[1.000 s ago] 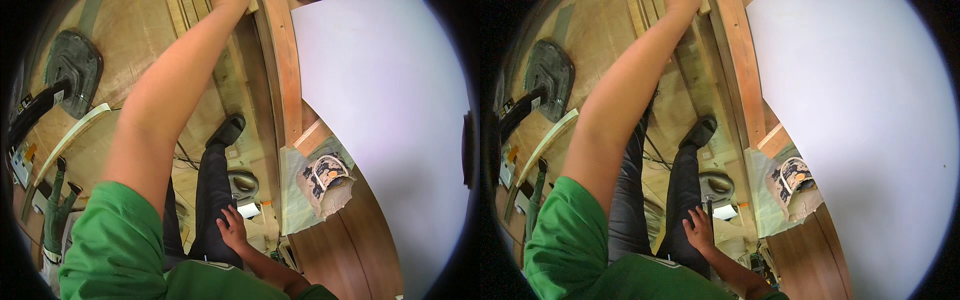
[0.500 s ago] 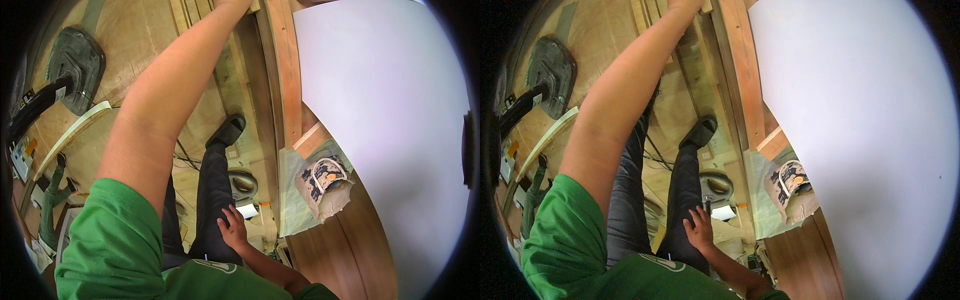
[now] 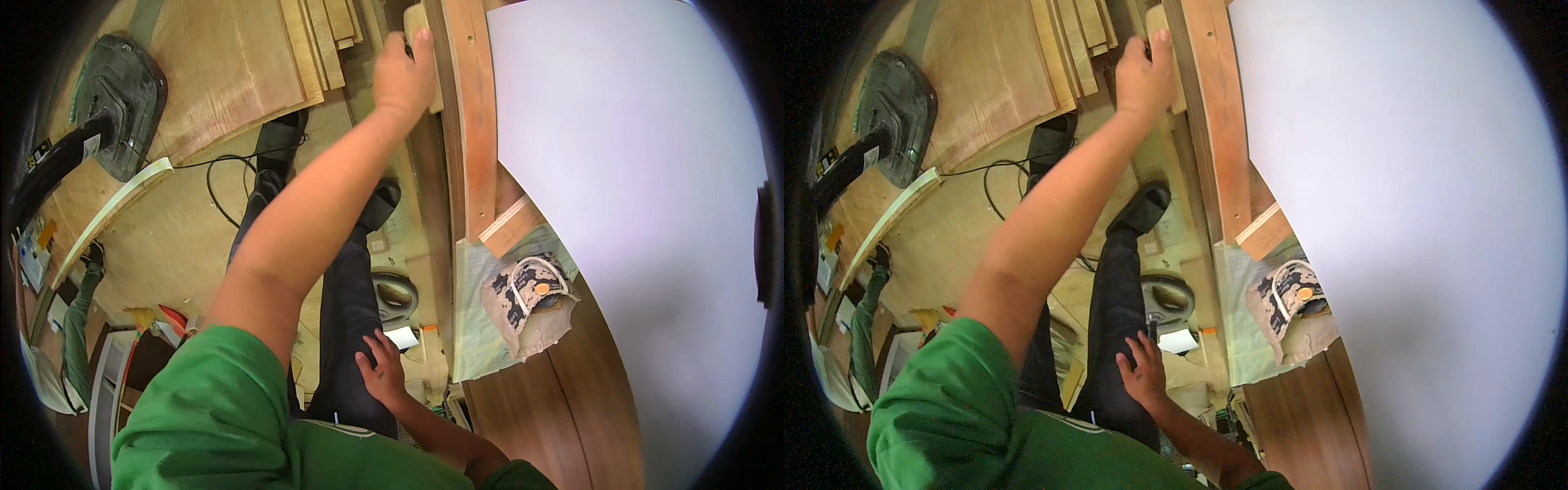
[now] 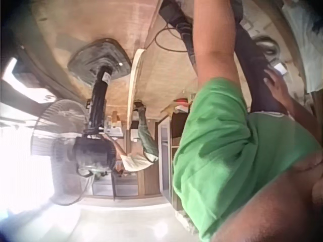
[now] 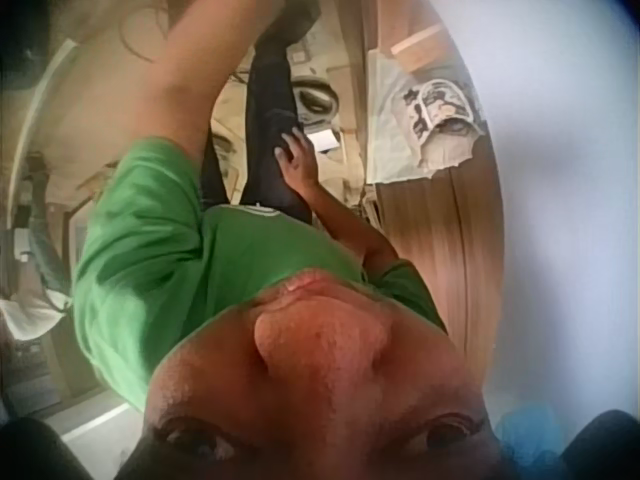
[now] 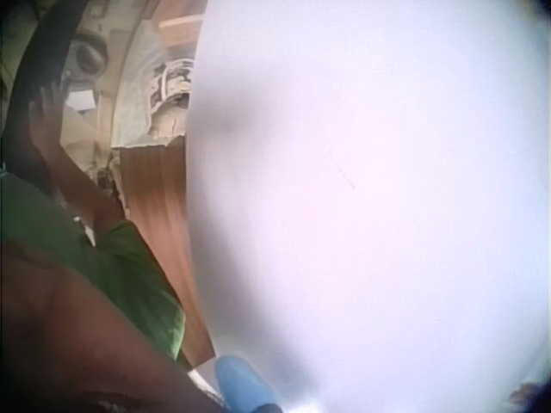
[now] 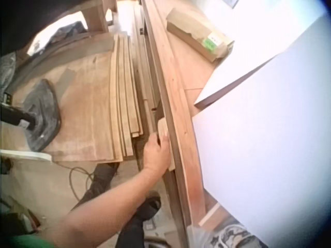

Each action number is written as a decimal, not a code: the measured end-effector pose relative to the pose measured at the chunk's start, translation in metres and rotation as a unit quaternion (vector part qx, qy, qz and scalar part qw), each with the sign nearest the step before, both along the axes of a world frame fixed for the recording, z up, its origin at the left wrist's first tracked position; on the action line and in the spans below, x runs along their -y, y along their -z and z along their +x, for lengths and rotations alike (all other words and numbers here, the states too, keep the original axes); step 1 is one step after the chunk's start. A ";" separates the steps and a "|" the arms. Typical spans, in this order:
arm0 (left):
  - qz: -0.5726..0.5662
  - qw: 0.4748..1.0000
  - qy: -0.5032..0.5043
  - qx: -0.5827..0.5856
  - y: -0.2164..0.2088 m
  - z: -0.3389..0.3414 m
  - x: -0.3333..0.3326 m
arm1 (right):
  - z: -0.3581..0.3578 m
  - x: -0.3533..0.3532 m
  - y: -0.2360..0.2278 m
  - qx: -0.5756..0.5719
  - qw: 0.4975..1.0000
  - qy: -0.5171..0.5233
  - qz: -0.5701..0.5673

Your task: The person uses a wooden block with sandpaper to sand the edges and surface of a wooden board, turning it over to sand different sides.

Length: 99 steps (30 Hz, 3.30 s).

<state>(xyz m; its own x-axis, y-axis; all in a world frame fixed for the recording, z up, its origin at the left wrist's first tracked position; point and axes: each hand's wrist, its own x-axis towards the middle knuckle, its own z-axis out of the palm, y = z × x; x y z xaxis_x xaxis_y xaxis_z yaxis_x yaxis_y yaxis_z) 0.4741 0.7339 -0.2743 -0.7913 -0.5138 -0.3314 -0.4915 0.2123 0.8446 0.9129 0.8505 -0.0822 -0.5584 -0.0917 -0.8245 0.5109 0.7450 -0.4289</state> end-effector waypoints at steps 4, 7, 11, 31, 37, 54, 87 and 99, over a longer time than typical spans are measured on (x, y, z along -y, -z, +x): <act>0.077 0.995 0.021 0.053 -0.017 0.038 -0.013 | 0.000 0.001 -0.001 0.005 1.000 0.003 -0.002; 0.082 0.995 0.021 0.053 -0.015 0.075 -0.027 | 0.002 0.002 0.000 0.009 1.000 0.001 -0.002; 0.106 0.991 0.066 0.050 -0.023 0.126 -0.029 | 0.008 0.003 0.001 0.002 1.000 0.001 0.008; 0.496 0.859 0.094 0.088 -0.099 0.232 0.078 | -0.167 0.047 0.038 0.118 0.792 0.576 -0.165; 0.290 0.921 0.256 -0.035 -0.107 0.238 0.081 | -0.175 0.053 0.043 0.115 0.756 0.602 -0.229; 0.547 0.794 -0.032 0.265 -0.078 0.220 0.117 | -0.159 0.036 0.043 0.064 0.775 0.622 -0.091; 0.417 0.848 0.206 0.255 -0.045 0.153 0.126 | -0.129 0.004 0.098 0.041 0.506 0.817 -0.273; 0.491 0.797 0.142 0.322 -0.040 0.263 -0.043 | -0.125 -0.016 0.127 -0.018 0.521 0.819 -0.238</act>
